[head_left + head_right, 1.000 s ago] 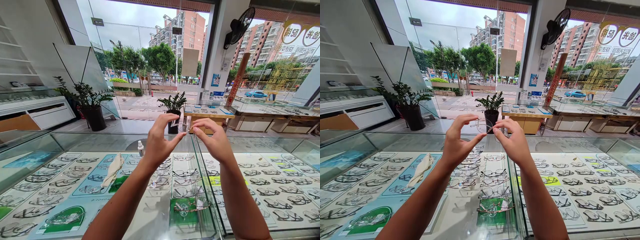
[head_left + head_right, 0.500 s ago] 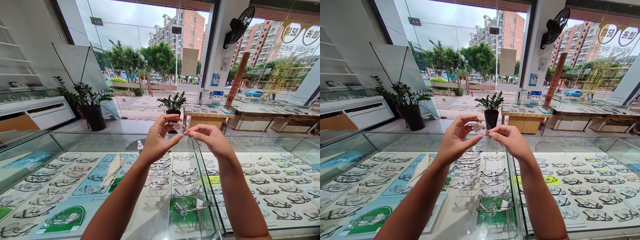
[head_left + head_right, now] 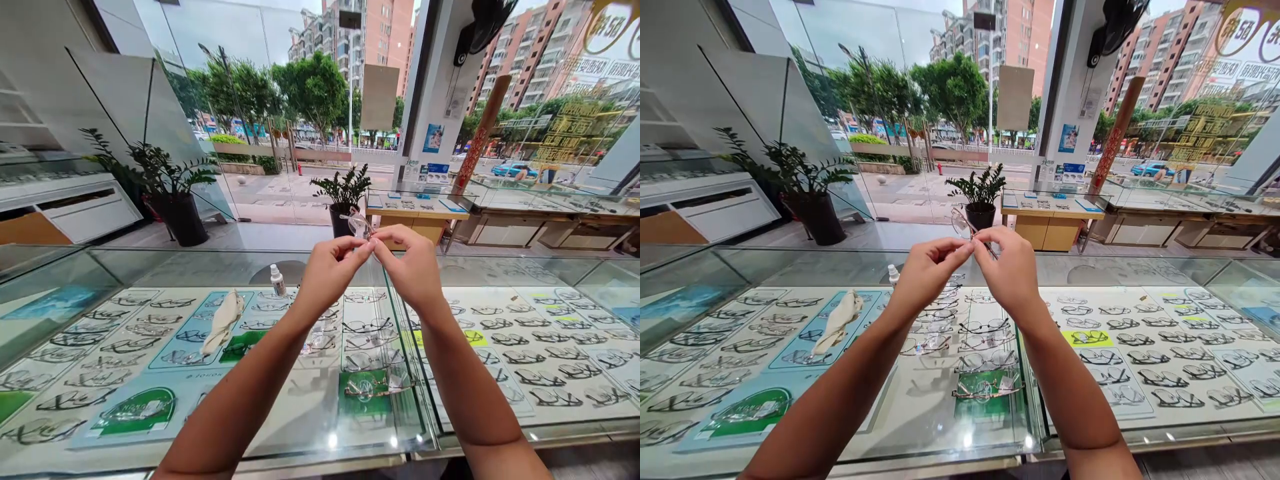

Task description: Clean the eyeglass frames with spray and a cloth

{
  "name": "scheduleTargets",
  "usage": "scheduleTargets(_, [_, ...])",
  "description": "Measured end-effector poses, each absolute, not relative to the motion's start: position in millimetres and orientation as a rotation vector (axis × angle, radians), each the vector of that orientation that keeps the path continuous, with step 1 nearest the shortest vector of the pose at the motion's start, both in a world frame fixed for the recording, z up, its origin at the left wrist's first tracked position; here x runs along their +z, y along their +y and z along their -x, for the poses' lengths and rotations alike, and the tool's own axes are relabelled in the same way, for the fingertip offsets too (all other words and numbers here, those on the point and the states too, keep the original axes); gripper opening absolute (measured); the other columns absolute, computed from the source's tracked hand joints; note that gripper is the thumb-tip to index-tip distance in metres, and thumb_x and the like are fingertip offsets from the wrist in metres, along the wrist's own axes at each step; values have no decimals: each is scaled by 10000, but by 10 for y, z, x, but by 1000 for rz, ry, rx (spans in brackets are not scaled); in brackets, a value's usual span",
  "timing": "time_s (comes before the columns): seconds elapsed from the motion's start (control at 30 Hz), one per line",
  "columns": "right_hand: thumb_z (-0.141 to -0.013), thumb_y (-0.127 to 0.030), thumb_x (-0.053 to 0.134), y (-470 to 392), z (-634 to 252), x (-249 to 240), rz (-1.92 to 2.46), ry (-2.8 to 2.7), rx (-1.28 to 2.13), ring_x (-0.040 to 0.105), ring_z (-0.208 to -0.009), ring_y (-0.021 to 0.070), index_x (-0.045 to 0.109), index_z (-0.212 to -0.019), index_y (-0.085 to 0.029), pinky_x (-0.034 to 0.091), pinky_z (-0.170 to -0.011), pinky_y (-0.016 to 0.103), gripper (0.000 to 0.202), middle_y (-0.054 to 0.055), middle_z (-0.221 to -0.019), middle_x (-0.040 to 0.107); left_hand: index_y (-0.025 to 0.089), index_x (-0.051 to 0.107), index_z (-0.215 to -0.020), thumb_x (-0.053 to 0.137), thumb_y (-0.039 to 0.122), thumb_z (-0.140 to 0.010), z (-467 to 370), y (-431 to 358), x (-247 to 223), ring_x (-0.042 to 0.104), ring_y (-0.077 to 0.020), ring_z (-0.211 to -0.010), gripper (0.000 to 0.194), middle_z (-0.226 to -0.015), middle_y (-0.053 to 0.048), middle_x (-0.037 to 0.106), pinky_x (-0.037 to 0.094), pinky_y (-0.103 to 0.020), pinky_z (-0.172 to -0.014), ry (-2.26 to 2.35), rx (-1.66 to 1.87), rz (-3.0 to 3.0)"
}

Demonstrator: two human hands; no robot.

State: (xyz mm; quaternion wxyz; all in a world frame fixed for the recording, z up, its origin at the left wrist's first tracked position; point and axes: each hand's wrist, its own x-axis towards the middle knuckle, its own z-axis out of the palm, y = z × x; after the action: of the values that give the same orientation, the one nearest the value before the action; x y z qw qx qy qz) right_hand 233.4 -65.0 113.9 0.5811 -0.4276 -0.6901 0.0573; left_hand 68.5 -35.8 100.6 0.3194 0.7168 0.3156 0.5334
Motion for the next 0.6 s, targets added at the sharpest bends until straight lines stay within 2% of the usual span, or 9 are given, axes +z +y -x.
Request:
scheduleTargets(0.07, [-931, -221, 684, -671, -2313, 1146, 1042, -1646, 83, 738, -990, 259, 789, -893, -246, 541, -933, 437, 115, 62, -1009, 812, 235, 806, -857, 776, 551, -868, -712, -303, 980, 386, -120, -515, 318, -564, 20, 493, 266, -274, -471, 798, 1380, -1786])
scheduleTargets(0.27, [-941, -257, 687, -706, -2300, 1171, 1154, -1743, 85, 717, -1028, 286, 786, -947, -252, 524, -979, 466, 100, 70, -1050, 795, 205, 778, -832, 816, 530, -822, -746, -176, 909, 372, -107, -504, 328, -560, 25, 494, 269, -269, -477, 842, 1379, -1673])
scheduleTargets(0.4, [-964, -346, 680, -719, -2349, 1191, 1220, -1761, 103, 703, -934, 273, 749, -857, -240, 529, -896, 430, 166, 57, -908, 757, 209, 748, -834, 770, 467, -864, -746, -135, 888, 392, -125, -519, 261, -532, 35, 430, 286, -277, -505, 947, 1390, -1805])
scheduleTargets(0.47, [-973, -361, 671, -730, -2395, 1212, 1270, -1739, 79, 673, -847, 248, 687, -750, -229, 512, -831, 396, 259, 41, -779, 690, 214, 735, -818, 733, 406, -883, -745, -104, 865, 395, -133, -516, 203, -519, 35, 419, 295, -284, -522, 1045, 1362, -1977])
scheduleTargets(0.6, [-979, -356, 663, -779, -2471, 1275, 1303, -1705, 9, 499, -654, 166, 440, -570, -231, 395, -665, 319, 483, -13, -580, 431, 222, 702, -734, 697, 317, -855, -786, 12, 680, 462, -163, -521, 153, -546, 0, 544, 333, -300, -548, 1183, 1055, -2424])
